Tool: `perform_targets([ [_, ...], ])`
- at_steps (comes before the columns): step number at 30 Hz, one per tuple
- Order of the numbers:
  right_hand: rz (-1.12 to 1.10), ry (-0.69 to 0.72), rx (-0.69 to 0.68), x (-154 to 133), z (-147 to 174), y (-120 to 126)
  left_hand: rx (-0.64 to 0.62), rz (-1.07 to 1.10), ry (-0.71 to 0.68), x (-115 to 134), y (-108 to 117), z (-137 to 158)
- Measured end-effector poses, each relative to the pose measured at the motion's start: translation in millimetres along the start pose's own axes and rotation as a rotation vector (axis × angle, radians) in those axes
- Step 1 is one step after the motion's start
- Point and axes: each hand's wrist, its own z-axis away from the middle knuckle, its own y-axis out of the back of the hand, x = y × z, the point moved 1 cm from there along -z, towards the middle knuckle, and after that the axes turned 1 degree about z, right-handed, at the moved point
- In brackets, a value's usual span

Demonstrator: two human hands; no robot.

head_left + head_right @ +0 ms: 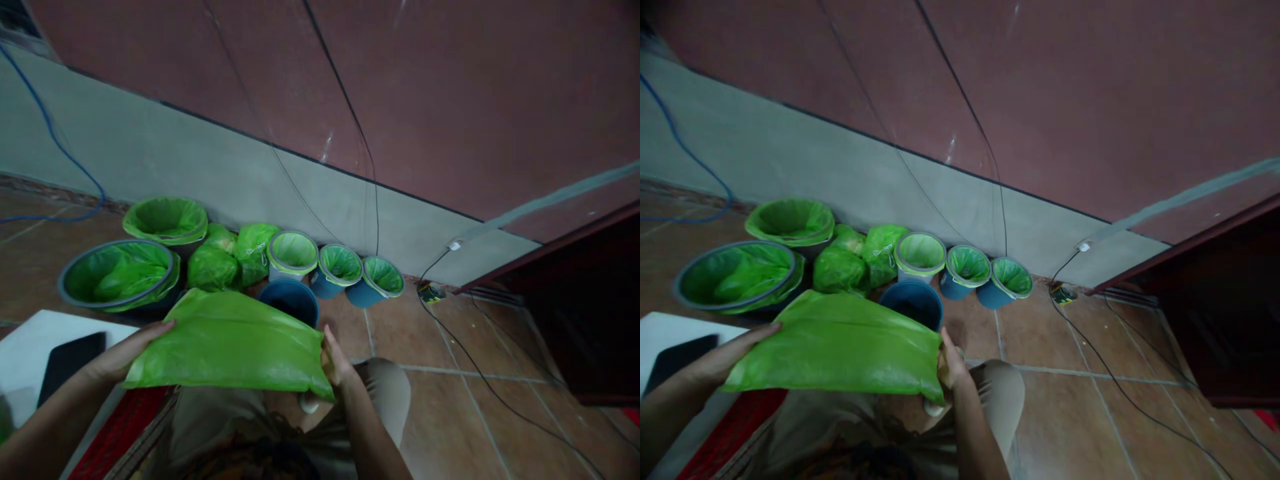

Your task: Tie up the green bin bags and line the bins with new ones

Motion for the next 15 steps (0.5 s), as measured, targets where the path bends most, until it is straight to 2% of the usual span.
perform_targets([
  [4,-0.049,-0.116,-0.175,14.5,20.6,-6.1,-0.084,-0.028,0.038,-0.6,2.8,3.6],
  [7,-0.050,-0.107,-0.167,25.1,28.8,-4.6,-0.113,-0.069,0.045,1.0,1.5,2.7],
  [11,0.008,-0.053,-0.020,26.5,36.5,-0.9,-0.110,-0.099,0.020,3.1,0.6,-1.0],
  [15,0.005,0.130,0.202,-4.6,47.8,5.7,-0.045,-0.127,-0.036,14.7,-5.0,3.5],
])
